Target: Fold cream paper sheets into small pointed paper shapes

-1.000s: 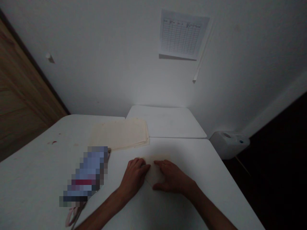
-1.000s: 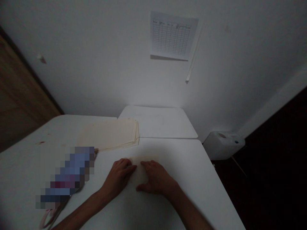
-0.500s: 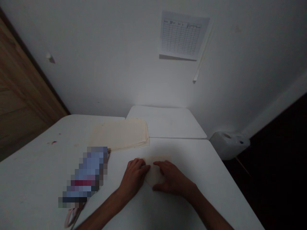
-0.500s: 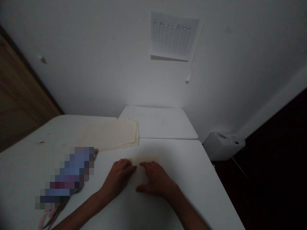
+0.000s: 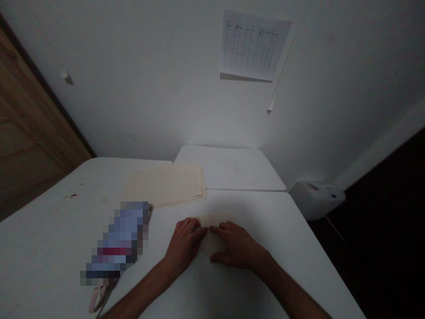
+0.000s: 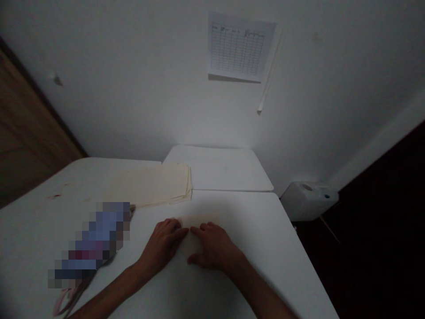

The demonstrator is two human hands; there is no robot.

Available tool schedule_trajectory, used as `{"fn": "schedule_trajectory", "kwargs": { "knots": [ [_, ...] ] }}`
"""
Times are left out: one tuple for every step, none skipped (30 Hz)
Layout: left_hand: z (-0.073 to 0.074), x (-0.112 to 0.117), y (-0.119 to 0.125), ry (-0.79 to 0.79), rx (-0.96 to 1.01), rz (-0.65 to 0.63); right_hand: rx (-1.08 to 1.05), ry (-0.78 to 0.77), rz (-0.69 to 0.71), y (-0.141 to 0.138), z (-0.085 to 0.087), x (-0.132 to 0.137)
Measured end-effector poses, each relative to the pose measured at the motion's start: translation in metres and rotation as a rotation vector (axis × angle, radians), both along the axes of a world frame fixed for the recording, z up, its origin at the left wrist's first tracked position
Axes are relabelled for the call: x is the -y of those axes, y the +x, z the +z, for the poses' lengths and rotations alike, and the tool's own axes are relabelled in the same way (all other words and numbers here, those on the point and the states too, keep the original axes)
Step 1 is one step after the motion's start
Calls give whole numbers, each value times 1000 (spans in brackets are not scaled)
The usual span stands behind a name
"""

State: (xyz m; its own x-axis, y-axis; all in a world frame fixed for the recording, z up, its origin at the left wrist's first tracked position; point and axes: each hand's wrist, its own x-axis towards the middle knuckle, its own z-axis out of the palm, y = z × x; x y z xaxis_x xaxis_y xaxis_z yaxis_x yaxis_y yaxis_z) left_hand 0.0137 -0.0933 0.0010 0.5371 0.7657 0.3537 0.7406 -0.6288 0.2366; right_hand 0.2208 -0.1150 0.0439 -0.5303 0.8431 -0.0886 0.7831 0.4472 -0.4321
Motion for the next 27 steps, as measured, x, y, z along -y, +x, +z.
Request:
{"fn": "schedule_trajectory", "kwargs": {
  "knots": [
    [1, 0, 0, 2, -3, 2, 9, -3, 2, -1, 1, 0],
    [2, 1, -1, 11, -1, 11, 15, -3, 4, -1, 1, -1],
    [2, 3, -2, 30, 4, 26, 21, -1, 5, -2, 2, -1],
    [3, 5, -3, 54, 9, 40, 27, 3, 6, -2, 2, -1],
    [2, 8, -5, 82, 15, 54, 31, 9, 7, -3, 2, -1],
    [2, 13, -7, 103, 11, 50, 35, 13, 6, -3, 3, -1],
    [1, 18, -9, 110, -2, 27, 38, 15, 4, -3, 2, -2],
    [-1, 24, -12, 111, -23, -11, 39, 16, 2, -3, 2, -2],
    [-2, 29, -14, 106, -43, -69, 38, 15, 2, -3, 2, -2],
    [-4, 35, -15, 101, -54, -115, 38, 13, 1, -3, 1, -2],
    [-5, 39, -16, 88, -65, -132, 39, 12, -2, -3, 1, -2],
    [-5, 42, -17, 74, -77, -146, 39, 12, -4, -3, 0, -2],
    [-5, 44, -16, 62, -85, -154, 40, 13, -4, -3, -1, -3],
    [-4, 45, -16, 51, -91, -161, 42, 13, -6, -3, -1, -3],
    [-2, 45, -15, 44, -94, -170, 43, 12, -7, -3, -2, -3],
    [-1, 45, -14, 42, -95, -180, 43, 12, -9, -3, -2, -3],
    [0, 44, -13, 43, -97, -190, 40, 14, -10, -3, -3, -3],
    [1, 43, -12, 44, -101, -200, 38, 15, -9, -3, -3, -3],
    [1, 43, -12, 42, -112, -209, 36, 17, -7, -2, -2, -3],
    [1, 43, -11, 39, -124, -213, 34, 18, -5, -2, -1, -3],
    [0, 43, -11, 33, -137, -216, 33, 16, -3, -2, -1, -3],
    [-1, 43, -11, 27, -150, -217, 33, 11, -2, -2, 0, -3],
    [-3, 44, -12, 24, -160, -210, 34, 4, -1, -2, 1, -3],
    [-5, 44, -12, 22, -170, -200, 34, -1, -1, -2, 2, -4],
    [-6, 44, -13, 21, -181, -186, 34, -3, -3, -2, 2, -4],
    [-7, 43, -15, 19, -193, -167, 33, -4, -1, -2, 2, -4],
    [-8, 42, -17, 15, -207, -145, 32, -4, -1, -2, 1, -4]
  ]
}}
